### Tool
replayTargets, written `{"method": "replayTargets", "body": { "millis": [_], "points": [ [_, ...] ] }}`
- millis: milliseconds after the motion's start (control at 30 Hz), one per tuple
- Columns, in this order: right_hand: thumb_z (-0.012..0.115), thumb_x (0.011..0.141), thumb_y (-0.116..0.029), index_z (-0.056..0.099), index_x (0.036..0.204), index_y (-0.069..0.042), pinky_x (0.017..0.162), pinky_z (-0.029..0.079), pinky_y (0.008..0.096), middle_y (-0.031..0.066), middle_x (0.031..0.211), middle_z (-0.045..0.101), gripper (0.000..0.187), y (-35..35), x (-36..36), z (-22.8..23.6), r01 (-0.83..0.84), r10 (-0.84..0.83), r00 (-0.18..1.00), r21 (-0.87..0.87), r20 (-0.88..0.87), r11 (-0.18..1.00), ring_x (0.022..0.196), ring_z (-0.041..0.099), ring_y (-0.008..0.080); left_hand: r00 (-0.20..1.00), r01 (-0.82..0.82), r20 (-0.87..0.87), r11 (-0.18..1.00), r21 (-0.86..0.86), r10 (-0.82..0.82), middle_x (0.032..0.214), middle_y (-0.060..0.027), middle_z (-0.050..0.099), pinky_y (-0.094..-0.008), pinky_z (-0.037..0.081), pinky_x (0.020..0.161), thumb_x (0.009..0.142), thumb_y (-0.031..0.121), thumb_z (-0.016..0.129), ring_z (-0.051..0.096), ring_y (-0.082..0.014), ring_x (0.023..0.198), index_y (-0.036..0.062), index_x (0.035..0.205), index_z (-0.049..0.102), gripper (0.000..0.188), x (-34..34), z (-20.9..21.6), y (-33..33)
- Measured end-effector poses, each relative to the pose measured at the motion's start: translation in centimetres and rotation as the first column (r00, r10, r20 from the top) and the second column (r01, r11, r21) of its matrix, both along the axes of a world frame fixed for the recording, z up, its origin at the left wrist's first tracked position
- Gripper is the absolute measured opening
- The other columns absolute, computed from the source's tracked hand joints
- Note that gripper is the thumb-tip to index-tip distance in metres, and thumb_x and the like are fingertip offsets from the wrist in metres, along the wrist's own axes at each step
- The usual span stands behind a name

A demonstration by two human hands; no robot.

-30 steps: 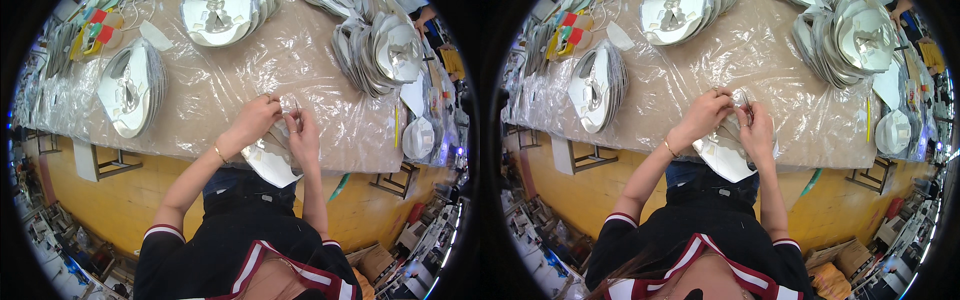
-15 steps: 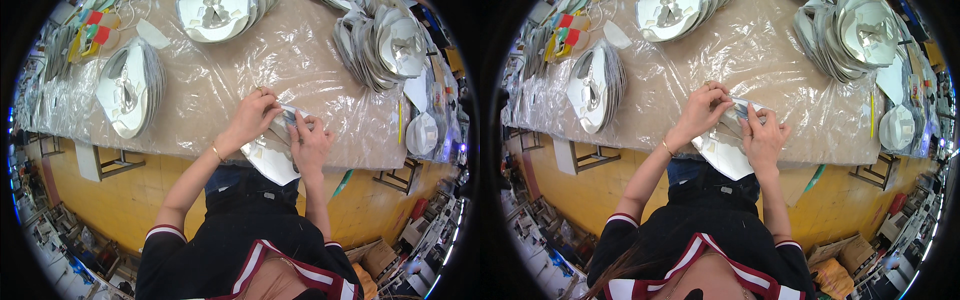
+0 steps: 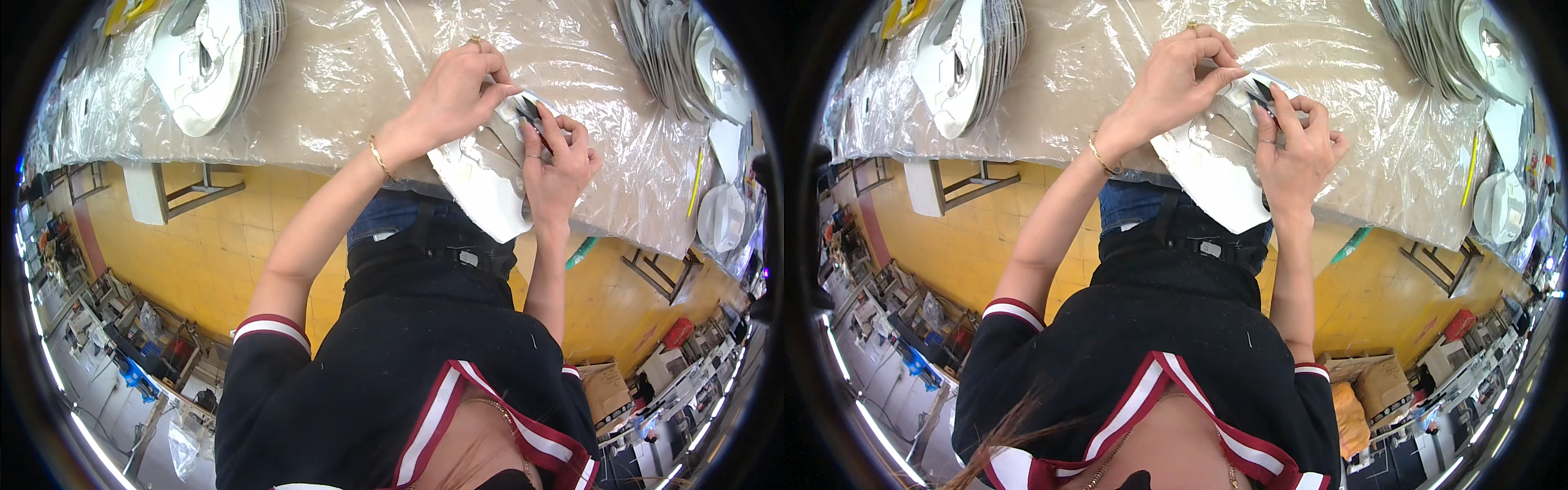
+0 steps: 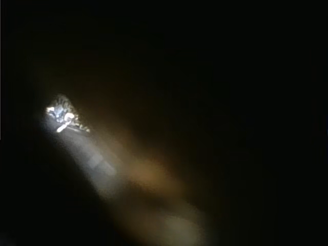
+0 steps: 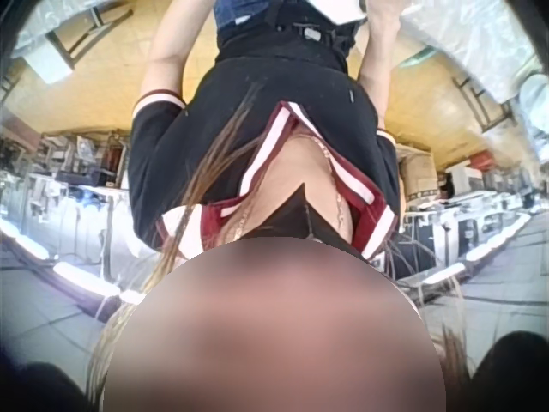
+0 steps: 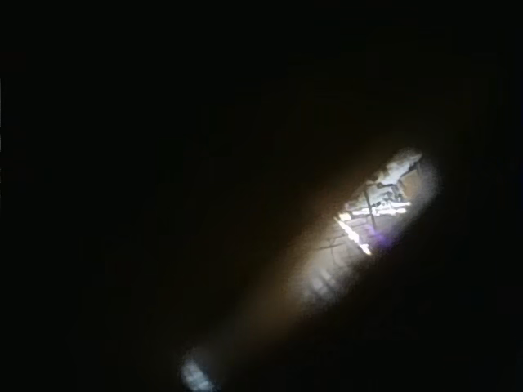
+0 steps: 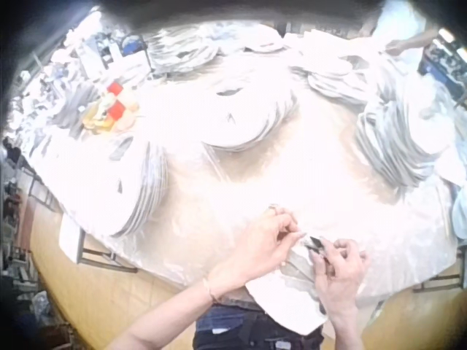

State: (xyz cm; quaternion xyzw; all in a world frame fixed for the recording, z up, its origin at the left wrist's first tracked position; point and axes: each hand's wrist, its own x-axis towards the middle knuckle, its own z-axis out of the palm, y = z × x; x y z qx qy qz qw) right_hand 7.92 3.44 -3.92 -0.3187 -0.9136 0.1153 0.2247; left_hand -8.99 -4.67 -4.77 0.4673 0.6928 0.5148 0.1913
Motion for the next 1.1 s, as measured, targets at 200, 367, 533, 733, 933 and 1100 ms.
{"method": "replayTargets", "body": {
  "millis": [200, 367, 533, 733, 933, 1100],
  "points": [
    [0.073, 0.082, -0.027, 0.074, 0.106, -0.020, 0.080, 0.031, 0.0346, -0.0014, 0.092, 0.060, 0.025, 0.0, -0.6, 0.7, -0.060, 0.061, 0.998, -0.050, 0.003, 0.997, 0.068, 0.055, 0.0131, 0.999, 0.041, -0.018, 0.999, -0.028, -0.041, 0.093, -0.0092, 0.062, -0.0283, 0.057, 0.067, 0.085, 0.010, 0.070, 0.066, -0.0196, 0.077, -0.0050, 0.081, 0.064, 0.017, -0.5, 0.4, -0.1],
    [0.073, 0.082, -0.027, 0.074, 0.104, -0.020, 0.078, 0.031, 0.0345, -0.0025, 0.089, 0.060, 0.023, 0.0, -2.3, -0.2, -0.108, 0.108, 0.994, 0.022, 0.012, 0.994, 0.069, 0.056, 0.0124, 0.998, 0.058, -0.017, 0.998, -0.023, -0.059, 0.093, -0.0099, 0.061, -0.0294, 0.054, 0.068, 0.085, 0.010, 0.069, 0.063, -0.0204, 0.078, -0.0037, 0.080, 0.063, 0.016, -0.3, -0.1, -0.2],
    [0.073, 0.082, -0.026, 0.075, 0.101, -0.022, 0.077, 0.030, 0.0344, -0.0038, 0.088, 0.060, 0.019, 0.1, -2.1, 0.1, -0.049, 0.045, 0.998, -0.084, -0.044, 0.995, 0.069, 0.056, 0.0122, 0.999, 0.016, 0.034, 1.000, 0.020, -0.017, 0.092, -0.0081, 0.061, -0.0291, 0.051, 0.075, 0.088, 0.011, 0.068, 0.062, -0.0170, 0.081, -0.0029, 0.081, 0.063, 0.016, -0.7, -0.3, -0.2],
    [0.071, 0.084, -0.027, 0.075, 0.102, -0.020, 0.078, 0.030, 0.0331, -0.0017, 0.089, 0.060, 0.019, 0.4, -2.3, 0.8, -0.103, 0.103, 0.995, -0.038, 0.003, 0.994, 0.071, 0.056, 0.0106, 0.885, -0.071, 0.466, 0.991, 0.116, 0.009, 0.081, -0.0097, 0.066, -0.0307, 0.048, 0.070, 0.092, 0.023, 0.063, 0.061, -0.0176, 0.075, -0.0021, 0.077, 0.064, 0.029, -0.8, 0.1, 0.3],
    [0.073, 0.085, -0.014, 0.068, 0.117, -0.009, 0.078, 0.050, 0.0297, 0.0079, 0.093, 0.055, 0.033, 2.7, 0.0, 3.2, 0.158, -0.298, 0.897, -0.392, -0.326, 0.906, 0.083, 0.058, 0.0180, 0.960, -0.258, 0.078, 0.960, -0.112, 0.267, 0.103, -0.0103, 0.066, -0.0349, 0.049, 0.086, 0.092, 0.022, 0.065, 0.063, -0.0206, 0.100, 0.0000, 0.103, 0.064, 0.025, -1.7, 2.2, -1.0],
    [0.070, 0.087, -0.017, 0.067, 0.119, -0.006, 0.067, 0.044, 0.0244, 0.0050, 0.092, 0.054, 0.033, 5.0, 3.5, 3.5, 0.291, -0.408, 0.896, -0.460, -0.177, 0.839, 0.077, 0.051, 0.0110, 0.977, 0.078, -0.186, 0.983, -0.166, -0.109, 0.118, -0.0115, 0.061, -0.0367, 0.046, 0.092, 0.085, 0.021, 0.071, 0.059, -0.0267, 0.107, 0.0057, 0.113, 0.064, 0.034, 0.0, 3.1, 0.1]
  ]
}}
